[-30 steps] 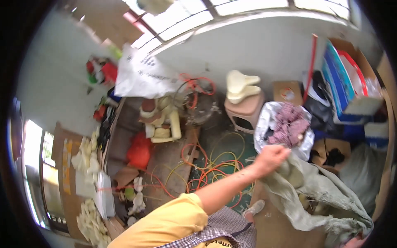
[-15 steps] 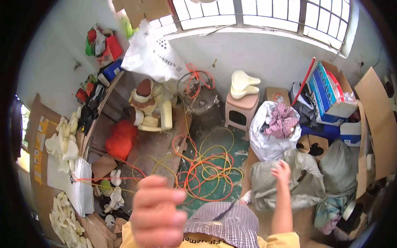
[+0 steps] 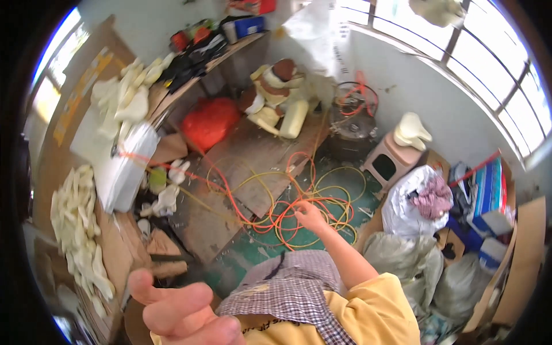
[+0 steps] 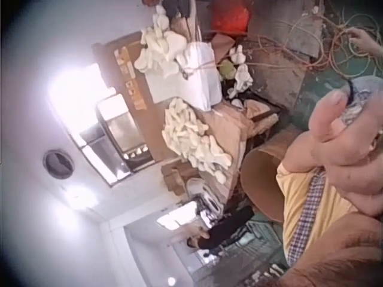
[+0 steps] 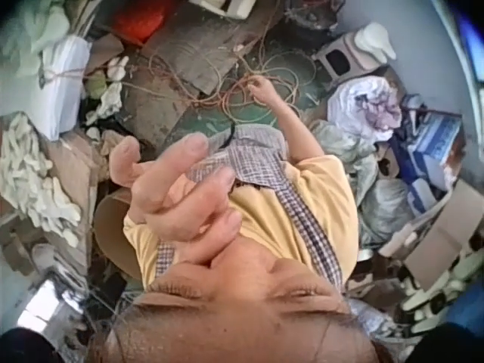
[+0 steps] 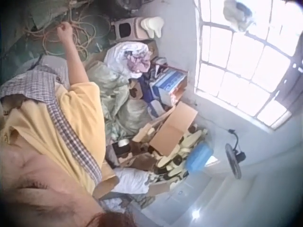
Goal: Sorting, spraying, and packing foam bicycle seat cushions in a manufacturing facility.
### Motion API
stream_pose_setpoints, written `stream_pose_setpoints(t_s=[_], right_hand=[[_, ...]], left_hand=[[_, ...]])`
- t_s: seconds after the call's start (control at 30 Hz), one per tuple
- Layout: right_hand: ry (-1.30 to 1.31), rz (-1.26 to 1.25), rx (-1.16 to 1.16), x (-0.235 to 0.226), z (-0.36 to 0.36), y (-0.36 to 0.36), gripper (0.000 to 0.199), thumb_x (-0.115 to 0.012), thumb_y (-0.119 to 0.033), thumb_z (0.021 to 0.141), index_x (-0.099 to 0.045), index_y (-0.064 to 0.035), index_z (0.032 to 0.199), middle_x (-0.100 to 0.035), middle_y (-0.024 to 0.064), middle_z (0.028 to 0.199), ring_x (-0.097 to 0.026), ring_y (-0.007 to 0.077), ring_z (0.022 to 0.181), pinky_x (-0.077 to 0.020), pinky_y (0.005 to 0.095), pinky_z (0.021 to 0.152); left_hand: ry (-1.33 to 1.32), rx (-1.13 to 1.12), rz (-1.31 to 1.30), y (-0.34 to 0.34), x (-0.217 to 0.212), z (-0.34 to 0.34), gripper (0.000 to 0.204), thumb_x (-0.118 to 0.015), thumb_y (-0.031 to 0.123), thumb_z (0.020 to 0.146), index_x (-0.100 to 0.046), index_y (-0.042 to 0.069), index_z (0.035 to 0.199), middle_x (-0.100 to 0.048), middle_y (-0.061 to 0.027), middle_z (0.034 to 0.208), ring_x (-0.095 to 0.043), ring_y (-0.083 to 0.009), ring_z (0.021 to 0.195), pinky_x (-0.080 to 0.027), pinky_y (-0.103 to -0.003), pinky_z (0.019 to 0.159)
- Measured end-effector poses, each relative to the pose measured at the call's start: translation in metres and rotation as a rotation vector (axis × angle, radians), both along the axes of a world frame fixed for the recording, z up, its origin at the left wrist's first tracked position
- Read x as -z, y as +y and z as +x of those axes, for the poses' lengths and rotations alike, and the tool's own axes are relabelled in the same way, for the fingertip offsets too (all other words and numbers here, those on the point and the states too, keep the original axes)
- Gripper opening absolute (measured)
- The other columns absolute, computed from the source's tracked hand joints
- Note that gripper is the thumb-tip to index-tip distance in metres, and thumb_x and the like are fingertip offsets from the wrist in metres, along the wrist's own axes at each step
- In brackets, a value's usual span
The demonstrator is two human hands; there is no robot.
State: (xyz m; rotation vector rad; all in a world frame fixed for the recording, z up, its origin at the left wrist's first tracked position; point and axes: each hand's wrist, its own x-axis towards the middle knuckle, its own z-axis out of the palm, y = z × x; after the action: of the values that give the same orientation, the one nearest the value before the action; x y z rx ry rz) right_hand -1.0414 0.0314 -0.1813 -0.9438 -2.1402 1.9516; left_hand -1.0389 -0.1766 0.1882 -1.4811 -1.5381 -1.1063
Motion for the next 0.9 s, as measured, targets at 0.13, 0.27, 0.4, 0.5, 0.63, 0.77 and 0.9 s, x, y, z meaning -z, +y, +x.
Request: stream_pose_setpoints(t_s=[0.13,0.27,0.4,0.5,0.63,0.77,0.9], right_hand=[[-0.001,-0.003,-0.250,0.023,-0.064,-0.034,0.031,-0.058,-0.011,0.083,-0.055,-0.0020,0.112,-0.059,0.0052,0.086,-0.059,0.0117,0.063,-0.0486,0.0263,0.054],[0.107,0.086,-0.444,0.049,-0.126,-0.084,0.029,-0.058,-0.011,0.084,-0.055,-0.0018,0.112,-0.061,0.0065,0.083,-0.060,0.0120,0.062,-0.0490,0.0270,0.054],[-0.072,-0.005,-0.599,0.033,-0.176,-0.141,0.030,-0.058,-0.010,0.084,-0.055,-0.0015,0.112,-0.062,0.0076,0.086,-0.060,0.0127,0.063,-0.0509,0.0273,0.056],[-0.094,0.018,-0.662,0.051,-0.217,-0.177,0.030,-0.058,-0.011,0.083,-0.055,-0.0012,0.111,-0.062,0.0079,0.087,-0.061,0.0137,0.065,-0.0510,0.0273,0.057],[-0.058,0.073,-0.814,0.033,-0.271,-0.242,0.031,-0.058,-0.012,0.082,-0.055,-0.0011,0.111,-0.063,0.0098,0.087,-0.062,0.0161,0.067,-0.0517,0.0303,0.060],[0.064,0.271,-0.907,0.017,-0.316,-0.283,0.033,-0.059,-0.016,0.081,-0.055,-0.0024,0.110,-0.064,0.0129,0.089,-0.063,0.0201,0.075,-0.0514,0.0333,0.066],[0.153,0.379,-1.008,0.008,-0.353,-0.298,0.034,-0.061,-0.019,0.079,-0.057,-0.0036,0.109,-0.064,0.0131,0.090,-0.063,0.0216,0.080,-0.0508,0.0357,0.071]], left_hand=[[-0.018,-0.310,0.071,0.002,0.003,-0.013,0.014,-0.042,0.028,0.094,-0.050,0.026,0.082,-0.057,0.0120,0.072,-0.064,-0.0176,0.081,-0.027,-0.057,0.104],[-0.225,-0.493,0.223,-0.025,0.015,-0.030,0.014,-0.038,0.032,0.096,-0.050,0.026,0.093,-0.055,0.0086,0.066,-0.058,-0.0094,0.063,-0.046,-0.037,0.083],[-0.328,-0.362,0.365,-0.070,0.031,-0.079,0.025,-0.028,0.038,0.099,-0.047,0.024,0.106,-0.054,0.0054,0.062,-0.049,-0.0040,0.050,-0.045,-0.016,0.053],[0.052,-0.564,0.338,-0.123,0.030,-0.134,0.026,-0.028,0.038,0.098,-0.051,0.026,0.092,-0.054,0.0087,0.063,-0.053,-0.0045,0.055,-0.045,-0.030,0.079],[0.234,-0.574,0.200,-0.199,0.029,-0.191,0.019,-0.040,0.033,0.096,-0.052,0.027,0.082,-0.051,0.0121,0.069,-0.057,-0.0058,0.065,-0.029,-0.041,0.100],[0.270,-0.499,0.342,-0.247,0.028,-0.231,0.013,-0.049,0.023,0.093,-0.058,0.018,0.101,-0.057,0.0052,0.082,-0.059,-0.0121,0.073,-0.036,-0.039,0.095],[0.048,-0.736,0.137,-0.313,0.033,-0.242,0.019,-0.044,0.009,0.086,-0.051,0.005,0.103,-0.054,-0.0086,0.096,-0.058,-0.0280,0.076,-0.040,-0.053,0.089]])
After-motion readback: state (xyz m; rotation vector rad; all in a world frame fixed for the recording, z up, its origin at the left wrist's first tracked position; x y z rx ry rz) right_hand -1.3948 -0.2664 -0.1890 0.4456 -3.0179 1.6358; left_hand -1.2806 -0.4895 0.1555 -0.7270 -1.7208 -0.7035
